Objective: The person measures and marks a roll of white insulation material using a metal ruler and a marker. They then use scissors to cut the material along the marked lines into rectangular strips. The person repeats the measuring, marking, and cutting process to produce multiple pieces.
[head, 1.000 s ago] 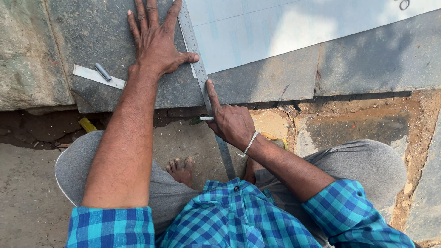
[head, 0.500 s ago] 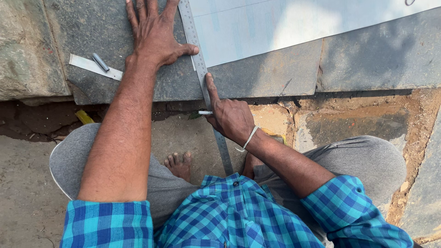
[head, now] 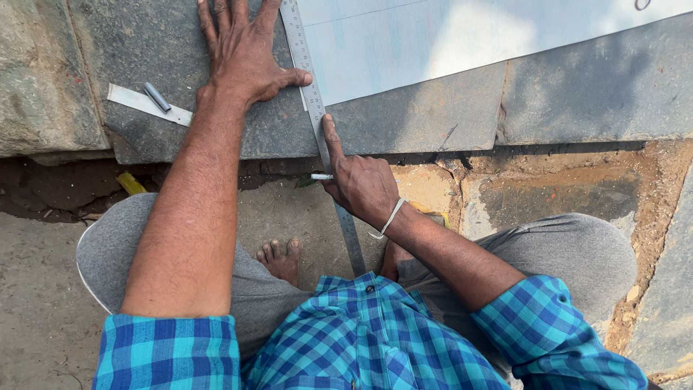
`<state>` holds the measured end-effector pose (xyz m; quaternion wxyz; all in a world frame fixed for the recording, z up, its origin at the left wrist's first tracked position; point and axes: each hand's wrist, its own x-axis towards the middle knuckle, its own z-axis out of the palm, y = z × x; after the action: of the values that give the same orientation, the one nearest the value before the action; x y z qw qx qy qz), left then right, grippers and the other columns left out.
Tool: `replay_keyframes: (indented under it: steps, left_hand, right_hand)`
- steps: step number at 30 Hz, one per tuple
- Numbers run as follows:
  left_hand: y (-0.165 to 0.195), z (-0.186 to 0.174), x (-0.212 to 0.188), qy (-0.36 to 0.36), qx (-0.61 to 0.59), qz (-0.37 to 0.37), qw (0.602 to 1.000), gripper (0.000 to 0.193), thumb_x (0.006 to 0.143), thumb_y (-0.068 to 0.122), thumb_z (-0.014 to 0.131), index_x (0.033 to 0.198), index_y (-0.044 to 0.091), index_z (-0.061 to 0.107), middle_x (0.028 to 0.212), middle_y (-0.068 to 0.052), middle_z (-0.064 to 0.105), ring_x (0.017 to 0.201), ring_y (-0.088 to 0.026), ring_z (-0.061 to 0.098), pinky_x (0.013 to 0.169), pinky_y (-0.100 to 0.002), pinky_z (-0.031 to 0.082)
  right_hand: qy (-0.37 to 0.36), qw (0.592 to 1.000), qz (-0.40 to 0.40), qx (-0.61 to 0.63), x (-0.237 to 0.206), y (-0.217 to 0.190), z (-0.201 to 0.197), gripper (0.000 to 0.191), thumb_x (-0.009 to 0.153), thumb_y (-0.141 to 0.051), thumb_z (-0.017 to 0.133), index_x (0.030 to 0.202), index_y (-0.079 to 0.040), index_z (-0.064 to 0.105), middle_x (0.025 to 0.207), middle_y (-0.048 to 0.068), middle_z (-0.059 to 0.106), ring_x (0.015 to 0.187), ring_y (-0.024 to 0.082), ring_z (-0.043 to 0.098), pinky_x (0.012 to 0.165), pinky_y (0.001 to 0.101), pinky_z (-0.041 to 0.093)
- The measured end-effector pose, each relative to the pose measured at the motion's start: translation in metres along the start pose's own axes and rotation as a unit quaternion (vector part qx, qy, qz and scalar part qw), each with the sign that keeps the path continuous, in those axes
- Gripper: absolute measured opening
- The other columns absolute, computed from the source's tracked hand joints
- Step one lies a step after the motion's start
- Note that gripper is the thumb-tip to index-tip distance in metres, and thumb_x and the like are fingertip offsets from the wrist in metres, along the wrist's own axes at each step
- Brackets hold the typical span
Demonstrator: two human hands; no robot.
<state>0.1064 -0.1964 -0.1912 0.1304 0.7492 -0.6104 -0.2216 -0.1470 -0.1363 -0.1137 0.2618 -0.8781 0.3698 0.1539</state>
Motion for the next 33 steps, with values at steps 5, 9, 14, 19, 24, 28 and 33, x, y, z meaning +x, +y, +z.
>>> replay_keyframes:
  steps: [5, 9, 14, 19, 24, 28, 33]
  left_hand:
    - [-0.0016, 0.0012, 0.0022, 0.002, -0.001, 0.004, 1.0, 0.136, 0.056, 0.07, 0.094, 0.167, 0.033, 0.025, 0.17, -0.028, 0.016, 0.155, -0.048, 0.0, 0.122, -0.069, -0.008]
    - [-0.0023, 0.0023, 0.0027, 0.001, 0.0, 0.002, 1.0, 0.135, 0.056, 0.071, 0.094, 0.166, 0.033, 0.025, 0.17, -0.027, 0.017, 0.155, -0.048, 0.0, 0.122, -0.069, -0.008]
    - [-0.0012, 0.0038, 0.002, 0.003, -0.002, 0.002, 1.0, 0.134, 0.057, 0.07, 0.094, 0.167, 0.034, 0.025, 0.17, -0.027, 0.017, 0.155, -0.048, 0.0, 0.122, -0.069, -0.008]
    - [0.0, 0.0029, 0.0031, 0.003, 0.002, 0.002, 1.0, 0.134, 0.057, 0.07, 0.094, 0.167, 0.034, 0.025, 0.17, -0.027, 0.017, 0.156, -0.047, 0.0, 0.123, -0.069, -0.008]
    - [0.0018, 0.0016, 0.0029, -0.003, 0.003, -0.002, 1.0, 0.135, 0.057, 0.07, 0.094, 0.166, 0.034, 0.024, 0.17, -0.027, 0.016, 0.155, -0.047, 0.0, 0.122, -0.069, -0.009]
    - [0.0042, 0.0013, 0.002, -0.001, 0.003, -0.004, 1.0, 0.136, 0.057, 0.069, 0.095, 0.167, 0.035, 0.023, 0.17, -0.027, 0.016, 0.155, -0.048, 0.0, 0.122, -0.07, -0.008]
    - [0.0044, 0.0011, 0.0014, 0.014, -0.001, -0.005, 1.0, 0.138, 0.053, 0.066, 0.096, 0.166, 0.037, 0.023, 0.169, -0.026, 0.018, 0.155, -0.048, 0.002, 0.122, -0.07, -0.006]
  right_hand:
    - [0.016, 1.0, -0.009, -0.002, 0.0, 0.0002, 0.0007, 0.112, 0.088, -0.031, 0.078, 0.159, 0.006, 0.0, 0.064, 0.016, 0.069, 0.054, 0.029, 0.07, 0.046, 0.0438, 0.054]
    - [0.017, 1.0, -0.01, 0.001, -0.0001, 0.0001, 0.0002, 0.111, 0.089, -0.032, 0.078, 0.159, 0.005, 0.0, 0.064, 0.015, 0.069, 0.054, 0.029, 0.07, 0.046, 0.0442, 0.054]
    - [-0.005, 1.0, 0.009, -0.004, 0.0002, -0.0005, -0.0013, 0.112, 0.087, -0.03, 0.078, 0.159, 0.004, -0.001, 0.067, 0.016, 0.07, 0.055, 0.028, 0.071, 0.046, 0.0426, 0.055]
    - [-0.008, 1.0, 0.011, 0.001, -0.0003, 0.0005, -0.0018, 0.112, 0.087, -0.03, 0.078, 0.159, 0.003, -0.001, 0.068, 0.016, 0.071, 0.056, 0.029, 0.071, 0.047, 0.0428, 0.055]
    - [0.006, 1.0, 0.002, -0.002, -0.0009, 0.0018, -0.0009, 0.111, 0.089, -0.029, 0.078, 0.159, 0.005, -0.001, 0.068, 0.016, 0.071, 0.056, 0.028, 0.071, 0.047, 0.0432, 0.055]
    - [0.001, 1.0, 0.005, -0.006, -0.0021, 0.0023, -0.001, 0.113, 0.087, -0.031, 0.079, 0.159, 0.004, 0.0, 0.067, 0.016, 0.071, 0.055, 0.029, 0.071, 0.047, 0.0436, 0.055]
    - [0.02, 1.0, -0.007, -0.008, -0.0014, 0.0011, -0.0017, 0.115, 0.086, -0.033, 0.08, 0.159, 0.004, 0.0, 0.066, 0.017, 0.07, 0.056, 0.031, 0.071, 0.048, 0.0455, 0.055]
